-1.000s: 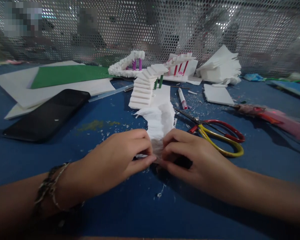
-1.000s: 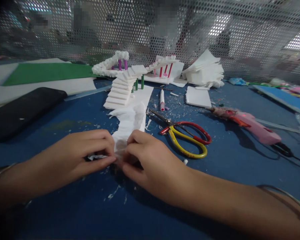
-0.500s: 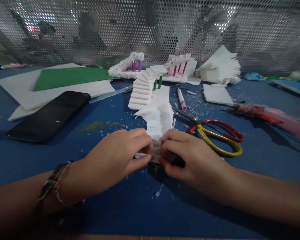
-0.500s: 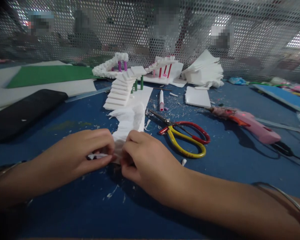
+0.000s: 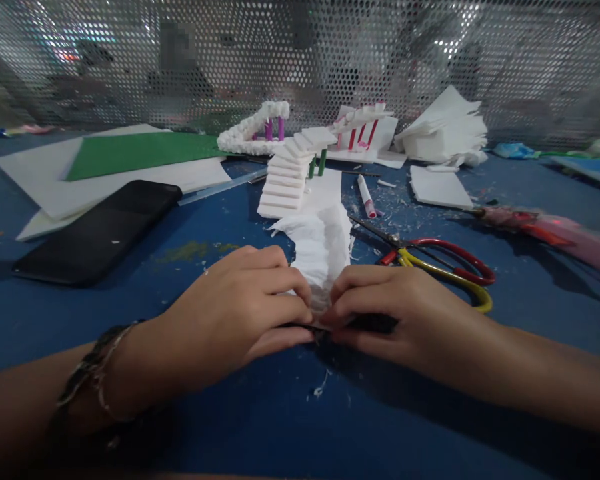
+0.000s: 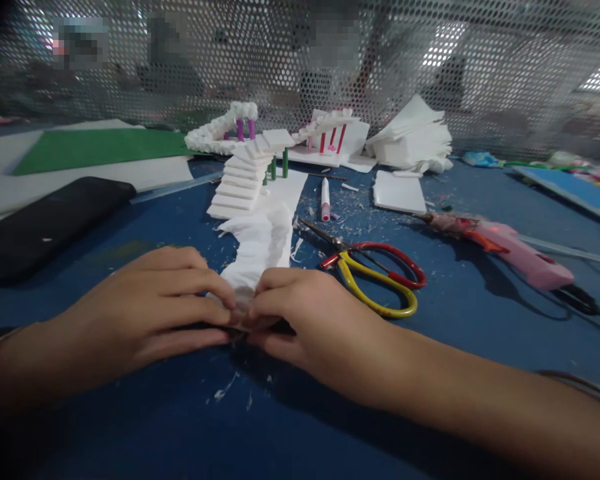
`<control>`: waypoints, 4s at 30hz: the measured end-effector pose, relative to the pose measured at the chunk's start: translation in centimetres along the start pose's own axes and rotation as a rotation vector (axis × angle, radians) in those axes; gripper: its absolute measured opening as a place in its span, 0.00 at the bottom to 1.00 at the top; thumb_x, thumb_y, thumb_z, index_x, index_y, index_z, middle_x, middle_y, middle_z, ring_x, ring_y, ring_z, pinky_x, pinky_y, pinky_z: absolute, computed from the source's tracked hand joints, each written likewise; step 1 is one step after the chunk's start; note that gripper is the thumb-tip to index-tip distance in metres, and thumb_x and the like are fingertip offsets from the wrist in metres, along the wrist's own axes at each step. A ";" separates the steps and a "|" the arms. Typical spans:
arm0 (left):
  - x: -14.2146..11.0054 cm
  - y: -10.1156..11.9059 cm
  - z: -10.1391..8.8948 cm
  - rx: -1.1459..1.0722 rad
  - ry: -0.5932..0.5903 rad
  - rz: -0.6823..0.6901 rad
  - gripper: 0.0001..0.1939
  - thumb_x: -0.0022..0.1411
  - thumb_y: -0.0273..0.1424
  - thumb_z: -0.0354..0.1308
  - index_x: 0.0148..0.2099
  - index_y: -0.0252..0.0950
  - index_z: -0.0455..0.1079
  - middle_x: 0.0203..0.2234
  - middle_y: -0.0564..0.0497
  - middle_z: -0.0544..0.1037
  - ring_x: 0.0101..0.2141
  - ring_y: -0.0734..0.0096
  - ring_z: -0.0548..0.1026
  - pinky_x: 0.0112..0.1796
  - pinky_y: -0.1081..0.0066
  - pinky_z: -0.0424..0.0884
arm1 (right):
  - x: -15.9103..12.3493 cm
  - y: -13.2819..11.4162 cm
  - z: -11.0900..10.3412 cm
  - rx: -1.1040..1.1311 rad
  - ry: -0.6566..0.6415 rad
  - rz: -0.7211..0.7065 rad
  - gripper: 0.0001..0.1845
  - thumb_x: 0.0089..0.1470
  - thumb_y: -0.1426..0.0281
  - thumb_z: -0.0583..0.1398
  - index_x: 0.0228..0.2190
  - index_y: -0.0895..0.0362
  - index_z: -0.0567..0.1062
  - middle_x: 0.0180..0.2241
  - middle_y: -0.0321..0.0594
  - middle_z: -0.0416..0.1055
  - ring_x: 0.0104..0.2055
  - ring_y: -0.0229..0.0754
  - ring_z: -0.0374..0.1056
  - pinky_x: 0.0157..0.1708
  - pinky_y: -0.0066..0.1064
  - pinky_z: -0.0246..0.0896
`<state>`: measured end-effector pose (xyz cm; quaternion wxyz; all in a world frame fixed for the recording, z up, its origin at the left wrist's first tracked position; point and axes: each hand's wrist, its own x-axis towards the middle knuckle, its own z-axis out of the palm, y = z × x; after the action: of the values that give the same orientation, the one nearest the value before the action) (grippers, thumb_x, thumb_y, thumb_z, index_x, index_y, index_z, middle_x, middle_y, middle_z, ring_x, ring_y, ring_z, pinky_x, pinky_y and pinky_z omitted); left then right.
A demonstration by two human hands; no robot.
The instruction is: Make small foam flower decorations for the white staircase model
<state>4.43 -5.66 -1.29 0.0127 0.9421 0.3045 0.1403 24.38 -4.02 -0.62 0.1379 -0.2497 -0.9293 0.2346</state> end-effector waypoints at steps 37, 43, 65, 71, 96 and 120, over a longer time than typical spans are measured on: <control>0.5 -0.7 0.4 -0.106 0.034 -0.177 0.07 0.55 0.35 0.53 0.28 0.38 0.67 0.24 0.58 0.69 0.28 0.73 0.65 0.34 0.68 0.50 | 0.4 -0.6 1.3 -0.163 0.117 0.093 0.06 0.48 0.79 0.52 0.24 0.63 0.68 0.27 0.40 0.61 0.28 0.35 0.56 0.28 0.26 0.54; 0.6 -1.5 0.2 -0.048 -0.036 -0.144 0.12 0.56 0.37 0.51 0.25 0.37 0.64 0.19 0.58 0.68 0.23 0.75 0.63 0.34 0.68 0.51 | 0.5 -0.4 1.3 -0.147 0.111 0.081 0.05 0.46 0.80 0.53 0.22 0.61 0.64 0.25 0.37 0.58 0.26 0.34 0.54 0.26 0.25 0.51; 0.3 -0.3 -0.4 -0.021 -0.039 0.025 0.06 0.57 0.26 0.50 0.36 0.39 0.67 0.32 0.55 0.73 0.32 0.70 0.65 0.35 0.68 0.50 | -0.3 0.8 -0.9 -0.040 -0.058 -0.013 0.04 0.48 0.77 0.57 0.29 0.60 0.71 0.33 0.38 0.65 0.31 0.32 0.63 0.32 0.22 0.58; 0.8 0.1 0.1 0.019 0.017 0.003 0.08 0.57 0.35 0.51 0.32 0.37 0.68 0.28 0.55 0.73 0.30 0.70 0.66 0.36 0.67 0.50 | -0.6 0.8 -0.4 -0.191 -0.003 -0.142 0.10 0.53 0.77 0.51 0.30 0.63 0.72 0.33 0.43 0.67 0.35 0.37 0.64 0.34 0.27 0.59; 3.9 2.0 -2.5 -0.533 0.201 -0.322 0.05 0.53 0.30 0.55 0.28 0.33 0.69 0.22 0.56 0.71 0.25 0.79 0.67 0.27 0.80 0.61 | -2.2 -0.7 -1.8 0.081 0.438 0.020 0.10 0.49 0.73 0.55 0.36 0.59 0.63 0.24 0.32 0.65 0.20 0.29 0.53 0.20 0.21 0.51; 3.5 2.1 -0.8 -1.134 0.133 -0.571 0.04 0.51 0.27 0.55 0.31 0.34 0.70 0.23 0.56 0.72 0.24 0.81 0.66 0.25 0.82 0.61 | -2.2 -0.6 -1.6 -0.021 0.383 -0.015 0.03 0.51 0.73 0.55 0.31 0.57 0.67 0.30 0.35 0.71 0.31 0.32 0.69 0.30 0.22 0.62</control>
<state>8.11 -5.42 0.58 0.5272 0.6600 0.4223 0.3289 26.59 -5.06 0.77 0.3112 -0.2844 -0.8903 0.1721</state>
